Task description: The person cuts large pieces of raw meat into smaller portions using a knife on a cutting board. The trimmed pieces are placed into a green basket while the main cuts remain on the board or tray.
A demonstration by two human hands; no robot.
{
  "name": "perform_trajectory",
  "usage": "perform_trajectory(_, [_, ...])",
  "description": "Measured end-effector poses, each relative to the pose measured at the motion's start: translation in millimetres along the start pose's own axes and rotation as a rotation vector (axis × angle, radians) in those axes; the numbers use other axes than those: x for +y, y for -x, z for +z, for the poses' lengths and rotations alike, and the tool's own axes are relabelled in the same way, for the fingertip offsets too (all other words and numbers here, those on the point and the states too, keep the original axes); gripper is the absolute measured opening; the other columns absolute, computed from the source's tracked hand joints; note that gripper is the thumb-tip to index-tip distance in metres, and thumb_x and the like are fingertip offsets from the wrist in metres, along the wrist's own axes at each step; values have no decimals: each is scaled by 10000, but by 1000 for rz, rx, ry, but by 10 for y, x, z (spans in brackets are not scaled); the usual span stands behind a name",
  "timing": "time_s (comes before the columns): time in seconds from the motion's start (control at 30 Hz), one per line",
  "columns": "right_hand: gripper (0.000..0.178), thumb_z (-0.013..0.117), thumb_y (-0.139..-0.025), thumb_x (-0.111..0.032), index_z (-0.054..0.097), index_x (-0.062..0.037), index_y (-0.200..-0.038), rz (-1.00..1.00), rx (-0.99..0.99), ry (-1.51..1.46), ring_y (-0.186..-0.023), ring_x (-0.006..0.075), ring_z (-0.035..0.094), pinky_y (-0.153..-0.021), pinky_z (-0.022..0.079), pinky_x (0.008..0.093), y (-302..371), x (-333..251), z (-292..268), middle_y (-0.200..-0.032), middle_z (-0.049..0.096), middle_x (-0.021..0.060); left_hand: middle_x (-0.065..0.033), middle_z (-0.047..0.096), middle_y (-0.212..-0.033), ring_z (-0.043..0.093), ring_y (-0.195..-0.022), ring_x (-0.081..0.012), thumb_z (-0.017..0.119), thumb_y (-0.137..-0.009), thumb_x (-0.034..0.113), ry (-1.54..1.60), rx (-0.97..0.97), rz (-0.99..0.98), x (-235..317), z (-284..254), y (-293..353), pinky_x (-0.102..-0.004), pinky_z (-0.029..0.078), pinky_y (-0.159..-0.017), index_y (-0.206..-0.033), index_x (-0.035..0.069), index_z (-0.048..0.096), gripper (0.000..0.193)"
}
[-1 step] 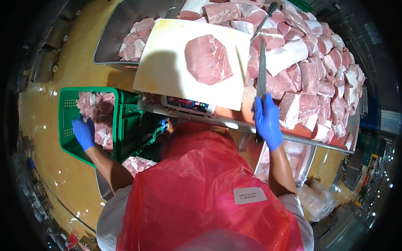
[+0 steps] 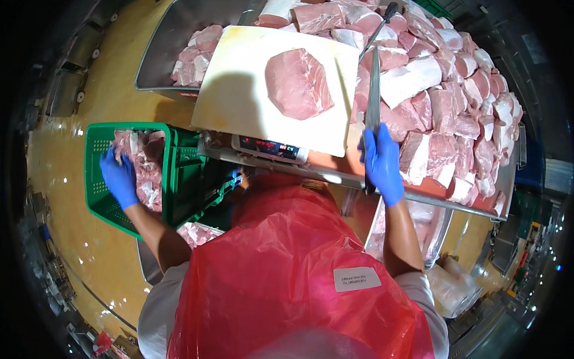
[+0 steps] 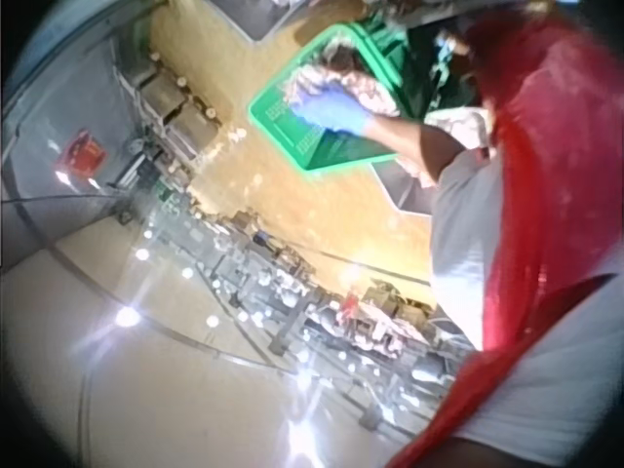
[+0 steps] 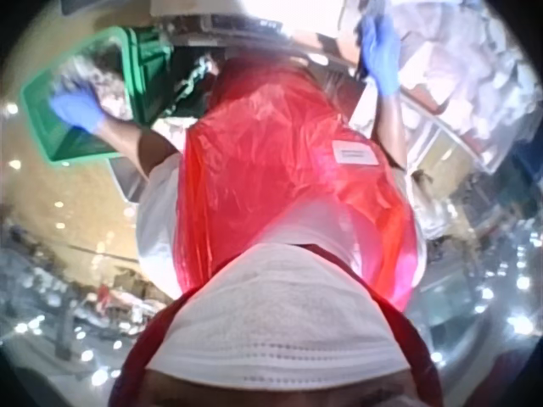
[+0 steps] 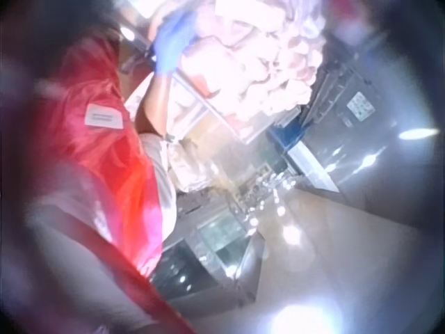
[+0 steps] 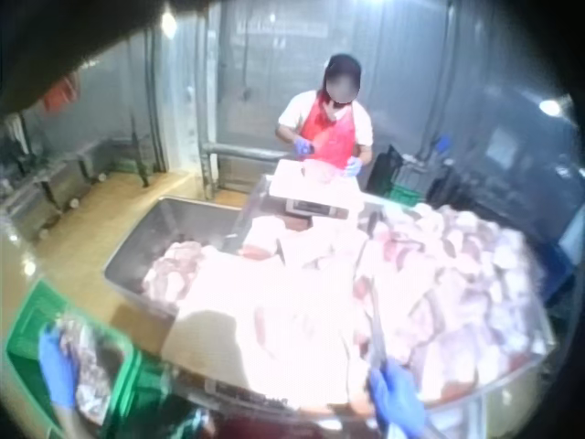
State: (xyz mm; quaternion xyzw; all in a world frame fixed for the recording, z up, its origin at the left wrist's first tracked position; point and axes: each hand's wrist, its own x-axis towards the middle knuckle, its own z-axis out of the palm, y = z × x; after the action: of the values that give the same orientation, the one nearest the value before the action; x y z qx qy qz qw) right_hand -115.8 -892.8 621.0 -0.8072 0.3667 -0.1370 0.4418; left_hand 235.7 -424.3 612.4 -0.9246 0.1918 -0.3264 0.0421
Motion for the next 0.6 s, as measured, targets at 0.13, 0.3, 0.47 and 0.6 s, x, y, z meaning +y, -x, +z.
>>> perform_trajectory(0.13, [225, 527, -1056, -220, 592, -5, -1076, 11, -109, -393, -693, 111, 598, -627, 510, 279, -711, -178, 63, -860, 649, 56, -190, 693, -1025, 682, -862, -293, 697, -892, 143, 848, -45, 10, 1433, -463, -469, -393, 546, -800, -1192, 30, 680, 321])
perform_trajectory(0.3, [294, 569, -1037, -259, 639, 21, -1091, -93, -206, -375, -817, 114, 609, -785, 504, 284, -1122, -32, 359, -931, 674, 56, -142, 703, -991, 674, -806, -179, 716, -885, 134, 1606, -524, -148, 2908, 76, -288, -322, 546, -743, -1177, 26, 666, 316])
perform_trajectory(0.47, [323, 590, -1027, -280, 609, 42, -1054, -89, -140, -189, -763, 138, 612, -715, 499, 313, -485, -653, 715, -879, 679, 86, -229, 685, -1156, 667, -1072, -351, 713, -830, 123, 1430, -131, 505, 3247, 255, -537, -413, 514, -960, -1304, -48, 578, 522])
perform_trajectory(0.6, [256, 570, -1031, -231, 588, 22, -994, 64, -385, -609, -724, 110, 605, -669, 486, 279, -37, -728, 964, -858, 657, 65, -134, 738, -1063, 716, -943, -219, 702, -820, 46, 1589, -249, 348, 2871, 521, -950, -317, 569, -833, -1170, 7, 683, 353])
